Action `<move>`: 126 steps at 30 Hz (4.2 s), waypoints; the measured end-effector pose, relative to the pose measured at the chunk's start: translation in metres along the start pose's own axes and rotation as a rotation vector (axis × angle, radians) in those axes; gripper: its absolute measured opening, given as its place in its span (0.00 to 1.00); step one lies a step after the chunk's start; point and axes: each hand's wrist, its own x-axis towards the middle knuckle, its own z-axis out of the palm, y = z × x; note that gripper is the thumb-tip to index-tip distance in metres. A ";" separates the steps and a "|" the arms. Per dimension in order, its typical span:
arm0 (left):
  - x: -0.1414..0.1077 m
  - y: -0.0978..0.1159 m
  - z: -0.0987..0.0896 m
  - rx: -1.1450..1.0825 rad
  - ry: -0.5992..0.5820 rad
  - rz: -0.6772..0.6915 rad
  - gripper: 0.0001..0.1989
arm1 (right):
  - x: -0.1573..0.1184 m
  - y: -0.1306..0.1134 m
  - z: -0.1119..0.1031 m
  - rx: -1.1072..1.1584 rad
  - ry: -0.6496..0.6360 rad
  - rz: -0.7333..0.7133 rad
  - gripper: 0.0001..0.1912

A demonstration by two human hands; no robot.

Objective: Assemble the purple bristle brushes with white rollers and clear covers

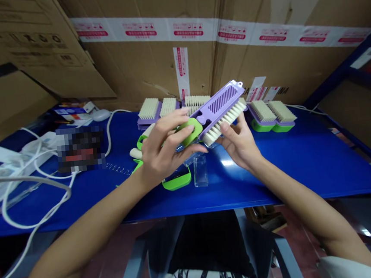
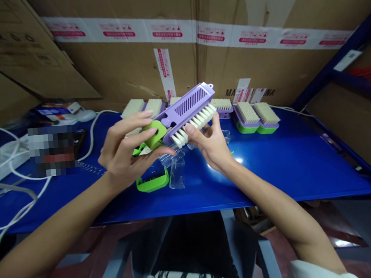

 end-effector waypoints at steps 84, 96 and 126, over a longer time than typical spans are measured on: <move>-0.003 -0.018 0.008 -0.263 -0.178 0.149 0.32 | -0.002 -0.002 -0.004 0.035 0.093 0.194 0.50; -0.009 -0.019 0.012 -0.252 -0.237 0.004 0.37 | -0.004 -0.003 -0.005 0.010 0.074 0.194 0.49; -0.023 -0.035 0.025 -0.888 -0.393 -0.448 0.76 | 0.007 0.009 -0.034 -0.482 -0.263 -0.433 0.71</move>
